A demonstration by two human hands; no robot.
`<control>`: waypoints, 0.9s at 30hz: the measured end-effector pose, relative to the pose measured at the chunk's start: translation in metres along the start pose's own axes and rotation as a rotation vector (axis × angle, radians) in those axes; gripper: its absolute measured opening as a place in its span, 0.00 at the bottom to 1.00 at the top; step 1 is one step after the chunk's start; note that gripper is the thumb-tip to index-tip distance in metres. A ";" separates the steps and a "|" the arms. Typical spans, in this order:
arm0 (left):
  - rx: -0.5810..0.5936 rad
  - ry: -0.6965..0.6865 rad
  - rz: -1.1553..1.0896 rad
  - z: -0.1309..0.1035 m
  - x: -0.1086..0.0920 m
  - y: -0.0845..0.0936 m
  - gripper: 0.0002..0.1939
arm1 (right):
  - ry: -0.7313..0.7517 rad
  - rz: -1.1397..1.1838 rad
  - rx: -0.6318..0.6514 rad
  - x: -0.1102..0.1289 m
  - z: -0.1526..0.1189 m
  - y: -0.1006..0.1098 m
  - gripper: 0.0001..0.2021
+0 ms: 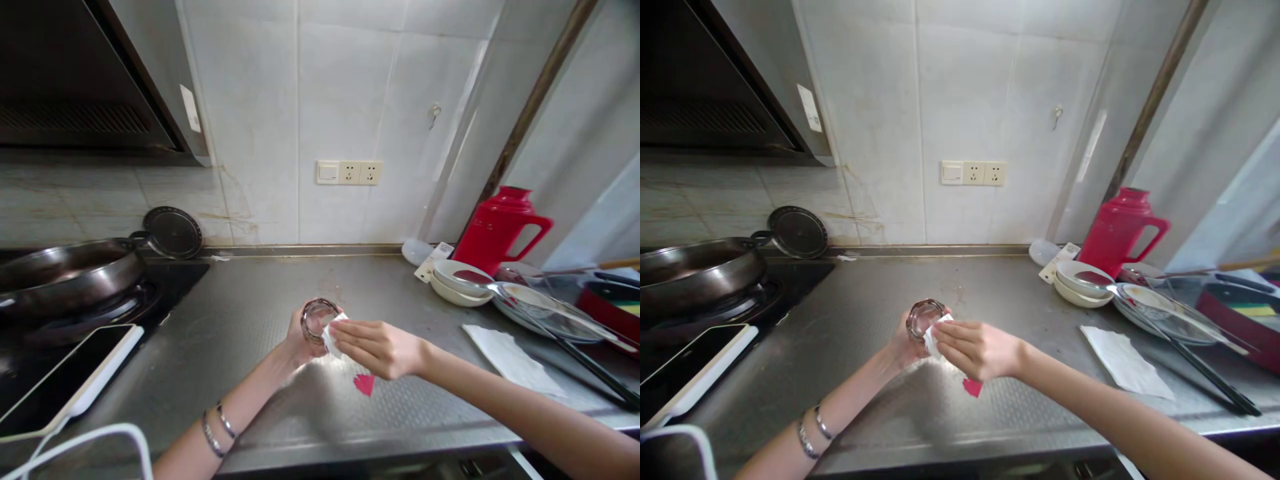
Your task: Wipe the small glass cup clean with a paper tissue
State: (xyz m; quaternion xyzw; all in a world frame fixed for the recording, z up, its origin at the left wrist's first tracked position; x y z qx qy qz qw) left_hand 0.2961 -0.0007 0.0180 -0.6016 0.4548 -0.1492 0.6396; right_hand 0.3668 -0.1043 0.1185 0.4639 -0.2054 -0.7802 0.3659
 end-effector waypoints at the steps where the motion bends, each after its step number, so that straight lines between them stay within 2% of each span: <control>1: -0.017 -0.016 -0.004 0.000 -0.001 0.001 0.21 | -0.039 -0.006 -0.012 0.000 -0.002 -0.001 0.13; 4: -0.085 -0.104 -0.031 -0.001 -0.006 0.002 0.20 | -0.210 -0.023 -0.103 0.002 -0.005 -0.005 0.15; 9: -0.162 -0.182 -0.025 -0.001 -0.013 0.006 0.22 | -0.689 0.020 -0.336 0.003 -0.012 -0.027 0.21; 12: -0.210 -0.189 0.019 0.000 -0.015 0.014 0.26 | -0.991 0.022 -0.479 0.002 -0.020 -0.038 0.17; 15: -0.256 -0.188 0.097 0.000 -0.018 0.022 0.28 | -1.180 0.027 -0.527 -0.002 -0.024 -0.041 0.12; 18: -0.296 -0.210 0.206 -0.001 -0.023 0.025 0.31 | -1.323 0.076 -0.506 -0.009 -0.027 -0.043 0.10; 20: -0.297 -0.278 0.259 -0.002 -0.029 0.024 0.29 | -1.393 0.133 -0.479 -0.014 -0.028 -0.044 0.10; 24: -0.208 -0.482 0.375 -0.004 -0.044 0.014 0.22 | -1.464 0.230 -0.486 -0.022 -0.031 -0.049 0.10; 27: -0.159 -0.589 0.539 -0.006 -0.053 0.007 0.22 | -1.482 0.274 -0.505 -0.025 -0.033 -0.056 0.10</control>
Point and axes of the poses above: each hand's wrist, its own z-axis towards the middle knuckle, its own y-axis out of the back of the hand, x = y × z, the point moved 7 cm from there along z, towards the middle knuckle, and after that the axes turned 11 degrees about -z, right-handed, at the moved point
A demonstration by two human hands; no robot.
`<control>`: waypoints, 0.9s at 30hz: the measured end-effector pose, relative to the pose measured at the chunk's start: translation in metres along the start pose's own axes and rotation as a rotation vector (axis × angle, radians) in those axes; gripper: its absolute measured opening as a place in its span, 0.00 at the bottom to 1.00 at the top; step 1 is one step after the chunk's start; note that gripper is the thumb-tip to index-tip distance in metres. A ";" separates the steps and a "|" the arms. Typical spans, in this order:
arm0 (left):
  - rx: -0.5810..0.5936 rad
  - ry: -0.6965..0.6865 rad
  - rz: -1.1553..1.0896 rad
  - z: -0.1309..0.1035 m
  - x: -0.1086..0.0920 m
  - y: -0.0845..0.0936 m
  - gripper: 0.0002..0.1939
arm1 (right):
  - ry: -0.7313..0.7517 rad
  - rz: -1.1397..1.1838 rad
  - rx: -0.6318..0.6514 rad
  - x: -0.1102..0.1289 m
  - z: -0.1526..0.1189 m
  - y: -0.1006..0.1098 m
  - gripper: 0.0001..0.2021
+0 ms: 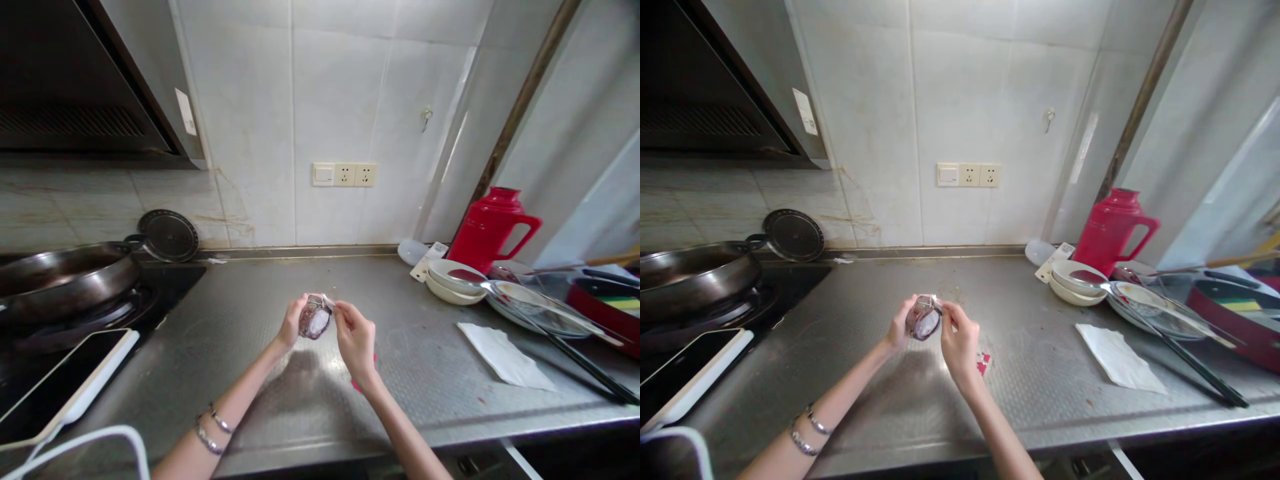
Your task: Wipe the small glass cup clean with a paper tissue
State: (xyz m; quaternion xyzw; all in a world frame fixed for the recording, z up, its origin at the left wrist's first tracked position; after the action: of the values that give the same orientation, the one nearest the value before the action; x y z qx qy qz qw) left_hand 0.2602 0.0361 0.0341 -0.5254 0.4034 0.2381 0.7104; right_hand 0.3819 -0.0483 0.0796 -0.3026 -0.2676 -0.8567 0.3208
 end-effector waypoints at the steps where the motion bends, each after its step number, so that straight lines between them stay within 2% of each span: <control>1: 0.021 -0.030 0.054 0.001 -0.003 0.000 0.22 | 0.002 0.006 0.002 -0.001 0.000 -0.002 0.10; 7: 0.091 -0.169 0.289 0.002 -0.010 0.001 0.22 | 0.113 0.003 0.035 0.000 -0.001 -0.011 0.10; 11: 0.035 -0.182 0.280 0.005 -0.003 0.007 0.21 | 0.261 -0.008 0.035 0.003 0.001 -0.015 0.12; 15: -0.064 -0.059 0.120 0.008 0.011 0.013 0.21 | 0.426 -0.031 0.053 0.006 0.004 -0.019 0.13; 20: -0.053 0.183 0.003 0.002 0.024 0.009 0.25 | 0.681 -0.054 0.121 0.017 0.000 -0.024 0.19; 23: -0.052 0.276 -0.055 -0.002 0.029 0.008 0.28 | 0.816 -0.076 0.157 0.021 -0.006 -0.027 0.23; 27: -0.112 0.382 -0.136 -0.003 0.037 0.012 0.26 | 0.943 -0.091 0.201 0.029 -0.012 -0.029 0.22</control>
State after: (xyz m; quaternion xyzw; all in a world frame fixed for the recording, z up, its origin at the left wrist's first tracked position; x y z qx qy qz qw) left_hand 0.2708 0.0337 -0.0037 -0.6258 0.4804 0.1076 0.6051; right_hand 0.3397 -0.0488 0.0843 0.1633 -0.1872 -0.8835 0.3972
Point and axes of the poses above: each hand's wrist, its own z-axis towards the middle knuckle, its own y-axis out of the back of the hand, x = y × z, the point moved 7 cm from there along z, towards the middle knuckle, and after that the axes turned 11 degrees about -z, right-handed, at the moved point
